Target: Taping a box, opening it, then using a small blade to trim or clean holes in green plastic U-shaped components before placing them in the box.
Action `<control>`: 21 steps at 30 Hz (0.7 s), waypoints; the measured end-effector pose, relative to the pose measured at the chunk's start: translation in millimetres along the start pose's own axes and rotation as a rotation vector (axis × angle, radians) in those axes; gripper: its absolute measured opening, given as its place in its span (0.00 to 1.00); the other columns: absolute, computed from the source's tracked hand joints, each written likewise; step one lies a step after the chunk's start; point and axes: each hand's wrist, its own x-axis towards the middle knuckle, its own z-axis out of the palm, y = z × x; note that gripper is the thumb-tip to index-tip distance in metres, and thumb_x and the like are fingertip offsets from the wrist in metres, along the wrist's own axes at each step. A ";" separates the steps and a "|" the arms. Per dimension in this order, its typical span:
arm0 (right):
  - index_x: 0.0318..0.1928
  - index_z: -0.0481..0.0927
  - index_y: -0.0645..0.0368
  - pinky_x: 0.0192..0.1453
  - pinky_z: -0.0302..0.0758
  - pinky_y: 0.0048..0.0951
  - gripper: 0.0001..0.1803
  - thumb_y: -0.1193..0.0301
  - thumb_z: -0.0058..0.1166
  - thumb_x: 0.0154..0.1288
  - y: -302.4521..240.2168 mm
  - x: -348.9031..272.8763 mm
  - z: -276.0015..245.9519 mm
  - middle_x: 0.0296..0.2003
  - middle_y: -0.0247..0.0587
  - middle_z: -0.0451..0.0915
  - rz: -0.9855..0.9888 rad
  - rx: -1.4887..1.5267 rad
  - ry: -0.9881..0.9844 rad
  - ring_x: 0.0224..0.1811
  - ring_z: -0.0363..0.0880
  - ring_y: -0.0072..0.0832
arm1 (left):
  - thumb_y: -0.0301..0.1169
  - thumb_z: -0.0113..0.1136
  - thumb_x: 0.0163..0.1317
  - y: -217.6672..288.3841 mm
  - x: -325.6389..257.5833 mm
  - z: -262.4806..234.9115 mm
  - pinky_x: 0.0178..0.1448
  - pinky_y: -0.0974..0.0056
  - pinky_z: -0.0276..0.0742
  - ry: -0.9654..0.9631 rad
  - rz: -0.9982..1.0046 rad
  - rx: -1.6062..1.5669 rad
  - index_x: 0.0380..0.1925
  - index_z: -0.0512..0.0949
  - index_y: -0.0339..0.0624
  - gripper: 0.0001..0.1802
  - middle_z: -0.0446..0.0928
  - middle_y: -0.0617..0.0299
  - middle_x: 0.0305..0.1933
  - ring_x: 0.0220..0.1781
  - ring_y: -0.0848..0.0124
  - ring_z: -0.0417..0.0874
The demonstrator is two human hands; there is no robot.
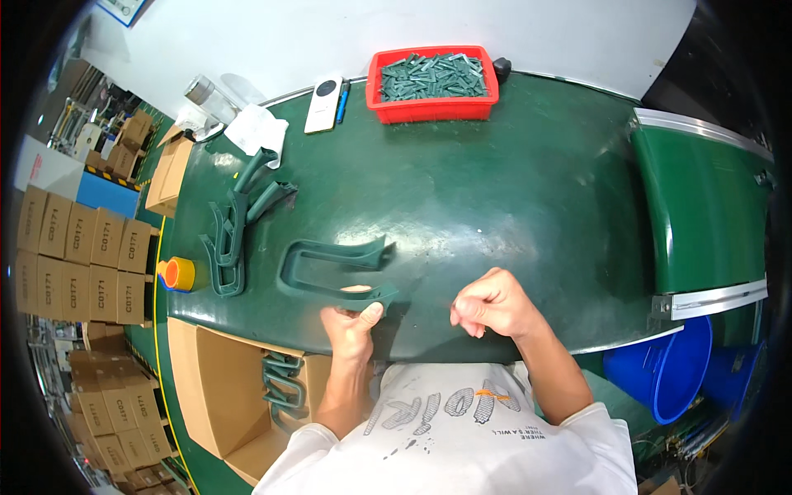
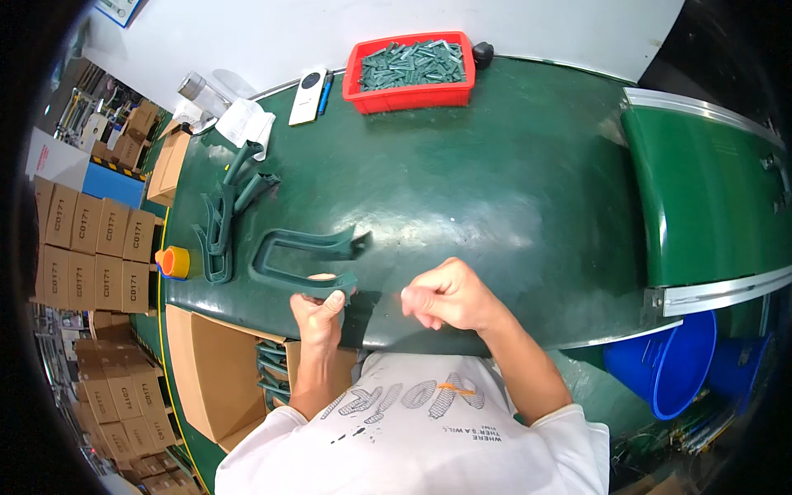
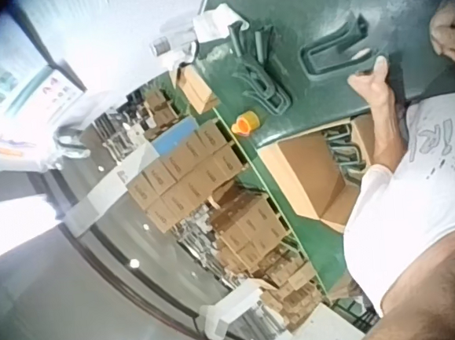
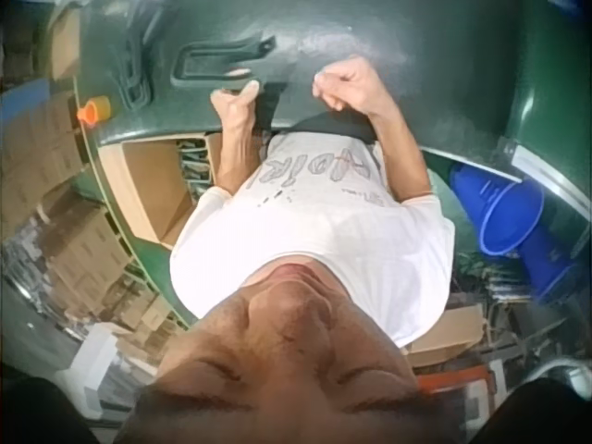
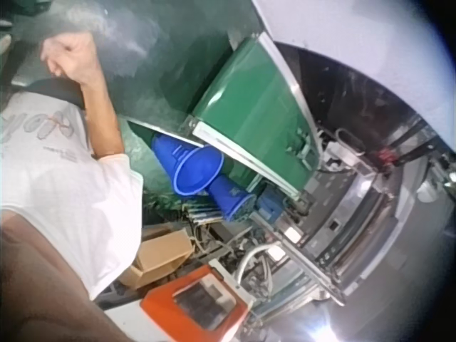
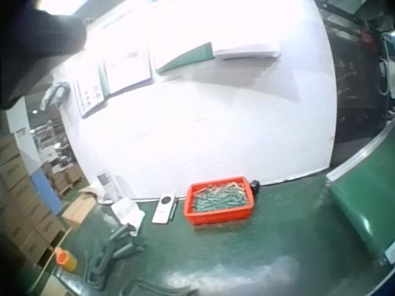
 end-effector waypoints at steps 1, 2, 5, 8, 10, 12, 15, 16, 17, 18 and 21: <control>0.24 0.77 0.64 0.16 0.61 0.22 0.21 0.61 0.47 0.70 6.9 -0.4 0.4 0.12 0.36 0.71 0.021 0.099 0.129 0.12 0.66 0.19 | 0.27 0.71 0.48 0.9 -0.9 -3.0 0.45 0.63 0.75 0.050 0.126 0.118 0.38 0.76 0.33 0.18 0.79 0.57 0.33 0.35 0.69 0.79; 0.24 0.76 0.64 0.16 0.61 0.22 0.21 0.61 0.47 0.70 14.7 -0.2 0.3 0.12 0.36 0.70 0.048 0.199 0.265 0.12 0.66 0.20 | 0.28 0.70 0.49 6.9 -1.5 -3.0 0.47 0.62 0.76 0.097 0.245 0.239 0.38 0.76 0.34 0.18 0.78 0.57 0.34 0.36 0.69 0.79; 0.25 0.76 0.64 0.17 0.62 0.20 0.22 0.59 0.47 0.70 26.6 -1.0 -13.9 0.12 0.36 0.70 0.073 0.159 0.510 0.12 0.66 0.20 | 0.26 0.69 0.47 33.9 8.1 -0.7 0.59 0.51 0.69 0.052 0.801 0.574 0.40 0.76 0.35 0.18 0.77 0.53 0.38 0.46 0.65 0.76; 0.24 0.76 0.63 0.17 0.62 0.21 0.22 0.59 0.48 0.70 35.2 -2.8 -12.1 0.12 0.36 0.71 0.129 0.135 0.536 0.12 0.66 0.20 | 0.22 0.70 0.42 -16.7 23.2 -12.1 0.63 0.56 0.64 0.035 0.443 1.007 0.35 0.79 0.37 0.16 0.78 0.57 0.39 0.51 0.61 0.75; 0.24 0.75 0.63 0.17 0.63 0.21 0.22 0.59 0.48 0.70 40.3 -3.6 -14.6 0.13 0.36 0.71 0.181 0.156 0.545 0.12 0.66 0.20 | 0.21 0.71 0.38 -24.9 20.6 -8.5 0.59 0.61 0.67 0.141 0.379 0.694 0.30 0.80 0.38 0.15 0.77 0.55 0.40 0.54 0.58 0.72; 0.25 0.75 0.63 0.19 0.65 0.21 0.22 0.58 0.48 0.69 42.7 -8.4 -13.2 0.14 0.36 0.72 0.189 0.169 0.529 0.14 0.68 0.20 | 0.23 0.72 0.38 -13.0 24.1 1.1 0.57 0.60 0.68 0.117 0.475 0.762 0.30 0.81 0.38 0.15 0.76 0.53 0.40 0.54 0.58 0.73; 0.29 0.77 0.64 0.23 0.67 0.21 0.17 0.61 0.52 0.68 40.3 -0.4 -8.3 0.17 0.35 0.73 0.145 0.122 0.498 0.17 0.68 0.19 | 0.27 0.73 0.39 -16.3 26.4 10.4 0.51 0.58 0.72 0.036 0.299 0.853 0.31 0.81 0.38 0.16 0.75 0.51 0.42 0.50 0.56 0.75; 0.31 0.78 0.65 0.25 0.68 0.21 0.14 0.65 0.55 0.66 40.5 0.0 -2.0 0.20 0.35 0.73 0.123 0.089 0.463 0.19 0.68 0.18 | 0.27 0.73 0.39 -14.4 25.6 12.1 0.48 0.59 0.73 -0.037 0.502 0.927 0.30 0.80 0.37 0.16 0.75 0.51 0.39 0.45 0.54 0.77; 0.33 0.78 0.65 0.26 0.68 0.21 0.12 0.67 0.58 0.62 42.4 1.6 3.2 0.23 0.35 0.74 0.058 -0.088 0.425 0.20 0.68 0.18 | 0.28 0.72 0.39 -12.7 22.8 17.1 0.46 0.59 0.73 -0.065 0.492 0.918 0.30 0.80 0.36 0.16 0.76 0.51 0.37 0.42 0.54 0.77; 0.35 0.79 0.64 0.28 0.69 0.21 0.11 0.69 0.62 0.59 42.6 5.0 10.1 0.26 0.34 0.74 -0.007 -0.263 0.384 0.21 0.67 0.18 | 0.28 0.72 0.39 -9.7 20.6 22.7 0.43 0.59 0.74 -0.093 0.481 0.909 0.30 0.79 0.36 0.16 0.76 0.51 0.34 0.39 0.54 0.78; 0.35 0.79 0.66 0.26 0.69 0.22 0.16 0.68 0.68 0.51 22.2 19.7 34.8 0.33 0.35 0.75 -0.160 -0.415 0.337 0.23 0.69 0.18 | 0.28 0.71 0.39 0.6 19.1 33.0 0.32 0.55 0.71 -0.305 0.487 0.886 0.21 0.75 0.33 0.14 0.71 0.51 0.24 0.28 0.53 0.73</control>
